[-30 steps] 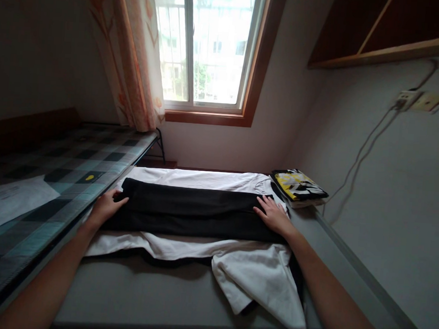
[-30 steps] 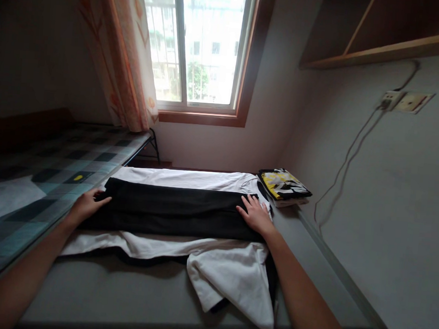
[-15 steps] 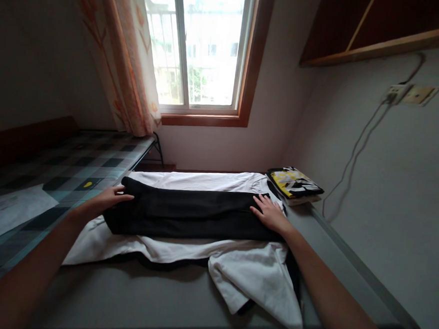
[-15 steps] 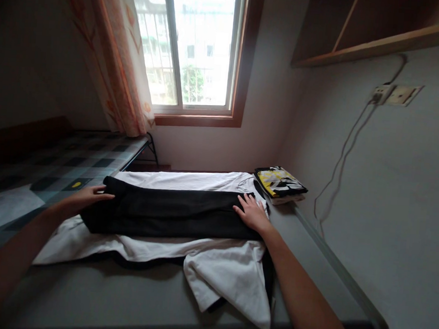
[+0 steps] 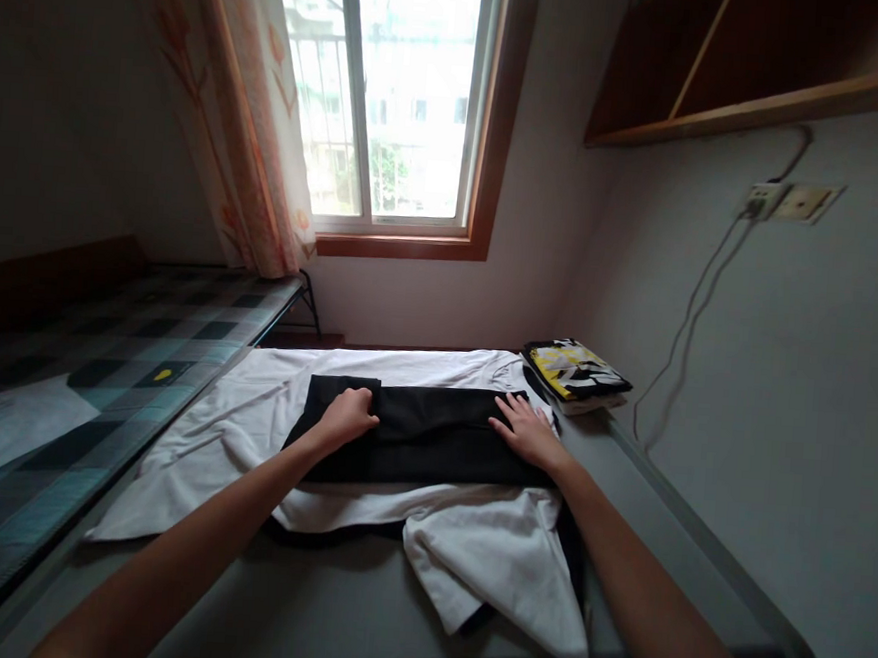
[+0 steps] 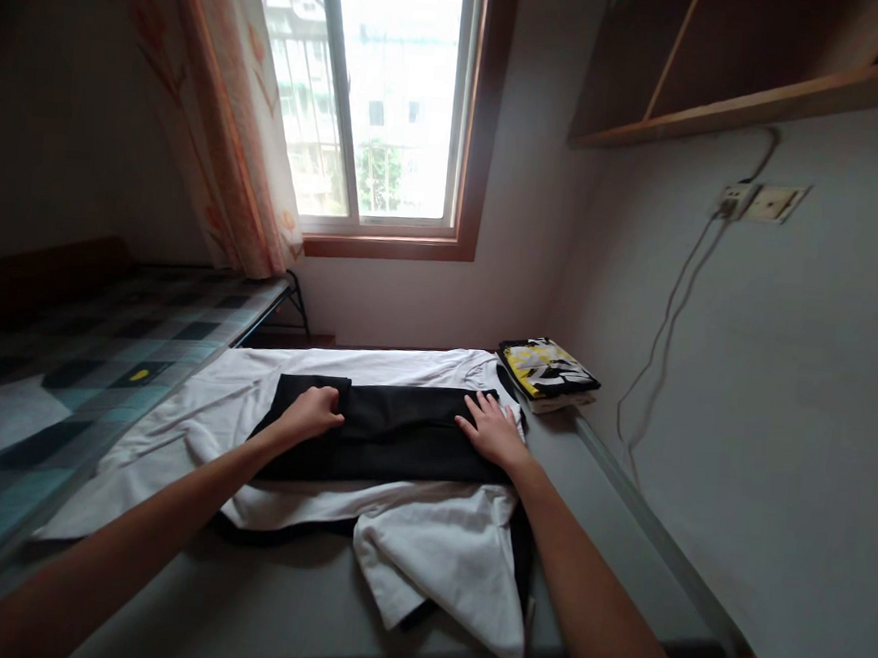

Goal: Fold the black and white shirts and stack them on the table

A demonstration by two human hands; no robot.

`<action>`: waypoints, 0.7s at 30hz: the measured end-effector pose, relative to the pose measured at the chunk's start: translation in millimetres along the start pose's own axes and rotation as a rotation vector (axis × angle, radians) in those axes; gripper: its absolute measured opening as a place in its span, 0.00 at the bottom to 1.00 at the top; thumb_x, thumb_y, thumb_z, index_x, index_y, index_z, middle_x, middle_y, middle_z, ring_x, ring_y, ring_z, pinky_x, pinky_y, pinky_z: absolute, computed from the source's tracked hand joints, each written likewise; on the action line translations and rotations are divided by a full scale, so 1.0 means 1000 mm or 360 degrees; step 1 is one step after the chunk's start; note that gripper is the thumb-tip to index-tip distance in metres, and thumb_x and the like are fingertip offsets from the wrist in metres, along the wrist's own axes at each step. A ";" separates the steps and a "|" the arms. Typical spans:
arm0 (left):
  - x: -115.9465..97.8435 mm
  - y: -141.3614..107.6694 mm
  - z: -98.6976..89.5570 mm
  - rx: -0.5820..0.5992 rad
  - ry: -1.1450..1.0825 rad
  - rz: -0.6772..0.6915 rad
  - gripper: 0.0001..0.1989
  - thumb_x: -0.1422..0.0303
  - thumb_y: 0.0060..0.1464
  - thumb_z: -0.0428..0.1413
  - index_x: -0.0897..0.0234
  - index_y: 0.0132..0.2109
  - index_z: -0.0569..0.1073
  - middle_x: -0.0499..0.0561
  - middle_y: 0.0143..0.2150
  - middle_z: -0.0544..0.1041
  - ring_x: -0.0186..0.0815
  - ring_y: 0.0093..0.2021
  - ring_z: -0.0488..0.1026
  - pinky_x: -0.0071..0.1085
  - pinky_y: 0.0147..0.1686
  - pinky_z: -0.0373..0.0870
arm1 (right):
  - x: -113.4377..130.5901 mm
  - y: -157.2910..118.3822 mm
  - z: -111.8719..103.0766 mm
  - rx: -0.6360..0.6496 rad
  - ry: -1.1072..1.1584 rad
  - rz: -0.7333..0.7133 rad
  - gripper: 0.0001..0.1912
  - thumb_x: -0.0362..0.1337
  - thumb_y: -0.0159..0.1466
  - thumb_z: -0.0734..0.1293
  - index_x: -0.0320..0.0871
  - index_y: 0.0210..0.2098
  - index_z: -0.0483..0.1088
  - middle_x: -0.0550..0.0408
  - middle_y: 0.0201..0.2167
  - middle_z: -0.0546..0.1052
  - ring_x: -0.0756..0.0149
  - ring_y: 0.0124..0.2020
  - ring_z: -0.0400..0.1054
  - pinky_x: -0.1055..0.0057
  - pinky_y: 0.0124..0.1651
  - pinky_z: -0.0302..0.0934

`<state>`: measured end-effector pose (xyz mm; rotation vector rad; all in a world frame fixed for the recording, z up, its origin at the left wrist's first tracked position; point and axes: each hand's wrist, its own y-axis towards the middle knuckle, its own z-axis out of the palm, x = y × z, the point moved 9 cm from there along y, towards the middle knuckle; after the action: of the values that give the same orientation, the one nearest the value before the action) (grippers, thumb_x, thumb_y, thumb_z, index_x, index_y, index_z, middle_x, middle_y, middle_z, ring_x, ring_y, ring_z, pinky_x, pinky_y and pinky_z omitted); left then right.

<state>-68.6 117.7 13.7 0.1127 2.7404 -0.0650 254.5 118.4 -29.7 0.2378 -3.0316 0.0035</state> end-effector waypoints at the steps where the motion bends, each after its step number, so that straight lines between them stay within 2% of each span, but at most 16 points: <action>1: -0.003 -0.001 0.001 -0.0040 0.0057 0.0014 0.04 0.70 0.47 0.60 0.65 0.32 0.72 0.58 0.32 0.78 0.42 0.36 0.77 0.30 0.31 0.67 | 0.000 0.000 0.000 -0.0002 0.0001 0.0001 0.34 0.53 0.69 0.49 0.43 0.68 0.54 0.44 0.70 0.52 0.50 0.70 0.44 0.47 0.67 0.42; 8: -0.012 -0.004 -0.003 -0.0091 0.0076 0.0076 0.03 0.71 0.47 0.59 0.63 0.31 0.72 0.57 0.32 0.78 0.42 0.36 0.76 0.31 0.30 0.63 | -0.001 0.001 0.001 -0.0016 0.0002 -0.0006 0.34 0.53 0.69 0.49 0.43 0.68 0.54 0.44 0.70 0.53 0.50 0.70 0.44 0.48 0.67 0.43; 14: -0.017 0.000 0.010 -0.0082 0.0032 0.0086 0.03 0.69 0.49 0.58 0.63 0.33 0.73 0.57 0.33 0.78 0.41 0.35 0.76 0.30 0.29 0.61 | 0.001 0.000 -0.001 0.0000 -0.0004 -0.0003 0.34 0.53 0.69 0.49 0.42 0.68 0.54 0.44 0.70 0.52 0.50 0.70 0.44 0.48 0.67 0.42; 17: -0.019 -0.003 0.012 -0.0086 -0.0021 0.0114 0.11 0.60 0.54 0.57 0.63 0.33 0.74 0.57 0.32 0.78 0.40 0.34 0.75 0.31 0.30 0.62 | 0.000 0.000 -0.001 0.0007 -0.0008 0.0000 0.34 0.53 0.69 0.49 0.42 0.68 0.53 0.44 0.70 0.52 0.50 0.70 0.43 0.48 0.67 0.42; 19: -0.022 -0.006 0.008 -0.0113 -0.0038 0.0178 0.18 0.53 0.57 0.53 0.64 0.33 0.74 0.57 0.32 0.77 0.40 0.34 0.75 0.31 0.33 0.64 | 0.000 0.000 0.000 0.0005 -0.0009 0.0001 0.34 0.53 0.69 0.49 0.42 0.68 0.53 0.44 0.70 0.52 0.50 0.70 0.43 0.48 0.67 0.42; 21: -0.026 -0.010 -0.001 -0.0228 -0.0006 0.0319 0.20 0.52 0.60 0.50 0.64 0.37 0.76 0.59 0.37 0.77 0.41 0.39 0.75 0.33 0.39 0.67 | 0.000 0.000 0.000 -0.0004 -0.0009 -0.0005 0.34 0.53 0.69 0.49 0.42 0.68 0.54 0.44 0.70 0.52 0.50 0.70 0.44 0.48 0.67 0.42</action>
<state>-46.1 105.8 25.1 0.3447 2.7042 0.1862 254.8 118.8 -30.0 0.2431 -3.0370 -0.0009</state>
